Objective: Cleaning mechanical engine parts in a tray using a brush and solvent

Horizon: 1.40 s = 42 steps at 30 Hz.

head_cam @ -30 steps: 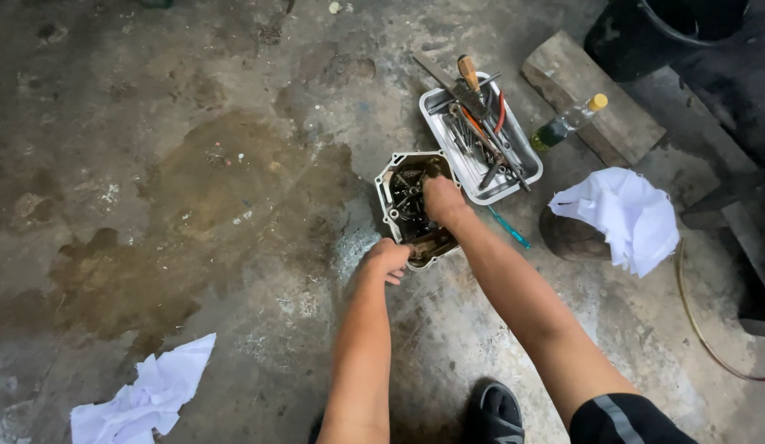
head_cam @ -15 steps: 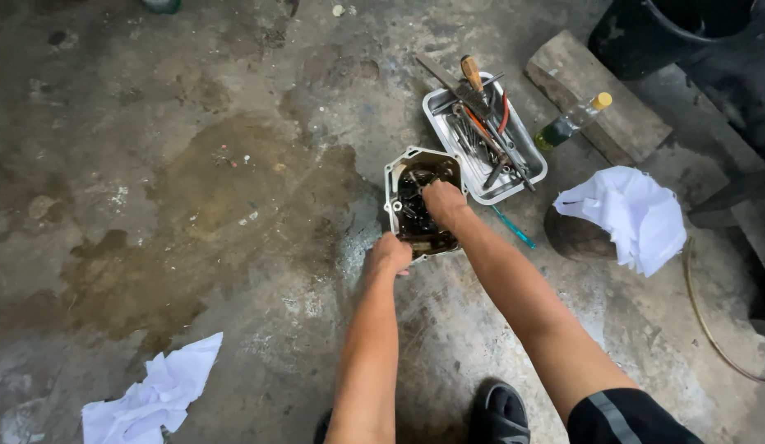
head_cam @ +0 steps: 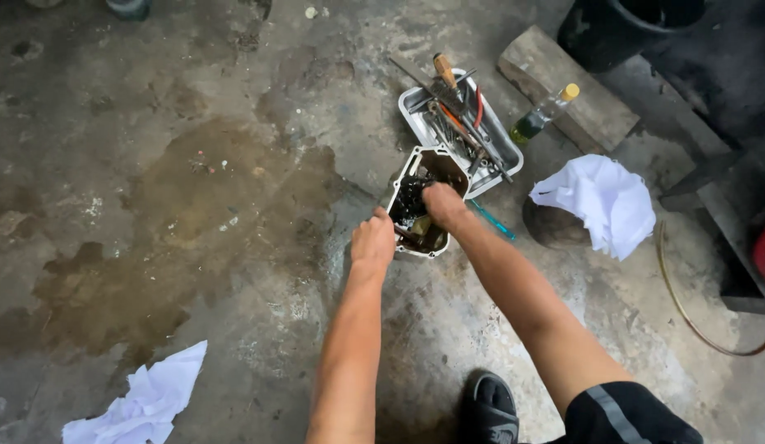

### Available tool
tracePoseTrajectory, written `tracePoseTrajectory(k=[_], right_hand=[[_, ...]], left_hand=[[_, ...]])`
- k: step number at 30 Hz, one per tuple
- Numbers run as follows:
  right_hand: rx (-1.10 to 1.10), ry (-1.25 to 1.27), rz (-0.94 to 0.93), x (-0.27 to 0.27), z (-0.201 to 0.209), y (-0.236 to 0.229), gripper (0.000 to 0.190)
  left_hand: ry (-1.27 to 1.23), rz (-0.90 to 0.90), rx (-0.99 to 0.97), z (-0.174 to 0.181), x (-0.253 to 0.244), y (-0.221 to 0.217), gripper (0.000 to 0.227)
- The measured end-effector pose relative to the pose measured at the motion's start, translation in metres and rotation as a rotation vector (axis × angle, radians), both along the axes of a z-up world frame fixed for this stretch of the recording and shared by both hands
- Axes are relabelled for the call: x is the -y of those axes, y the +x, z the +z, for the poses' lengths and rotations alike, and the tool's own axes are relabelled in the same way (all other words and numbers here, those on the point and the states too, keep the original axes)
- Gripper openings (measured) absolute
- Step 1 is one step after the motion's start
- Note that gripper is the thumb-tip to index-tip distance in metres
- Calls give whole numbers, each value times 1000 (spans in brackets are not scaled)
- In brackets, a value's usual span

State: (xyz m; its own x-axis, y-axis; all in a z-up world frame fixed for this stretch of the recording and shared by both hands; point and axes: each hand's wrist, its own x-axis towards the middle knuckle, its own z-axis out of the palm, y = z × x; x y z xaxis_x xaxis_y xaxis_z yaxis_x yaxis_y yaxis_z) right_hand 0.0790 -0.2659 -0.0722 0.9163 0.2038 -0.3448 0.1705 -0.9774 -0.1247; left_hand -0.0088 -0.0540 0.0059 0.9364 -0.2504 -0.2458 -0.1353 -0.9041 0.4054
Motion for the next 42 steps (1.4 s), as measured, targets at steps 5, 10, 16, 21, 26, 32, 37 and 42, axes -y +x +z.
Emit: tracePoseTrajectory(k=[5, 10, 16, 21, 26, 32, 37, 42], right_hand=[[-86, 153, -224, -4, 14, -10, 20], [-56, 42, -111, -3, 33, -5, 17], [39, 43, -78, -1, 8, -1, 20], [-115, 91, -236, -7, 22, -5, 34], [-20, 119, -166, -29, 35, -17, 20], [-101, 152, -235, -15, -6, 6, 24], [-116, 311, -265, -42, 3, 14, 24], [-75, 454, -397, -50, -30, 22, 22]], left_hand=[[46, -27, 44, -8, -3, 1, 41], [80, -74, 109, -12, 1, 4, 41], [77, -61, 153, -13, 6, 2, 41], [83, -55, 187, -14, 4, 2, 48], [90, -48, 170, -8, -1, 1, 50], [106, -7, 45, -20, -18, 3, 49], [-4, 71, -58, -49, -33, 1, 43], [-88, 142, -298, -15, -39, -4, 60]])
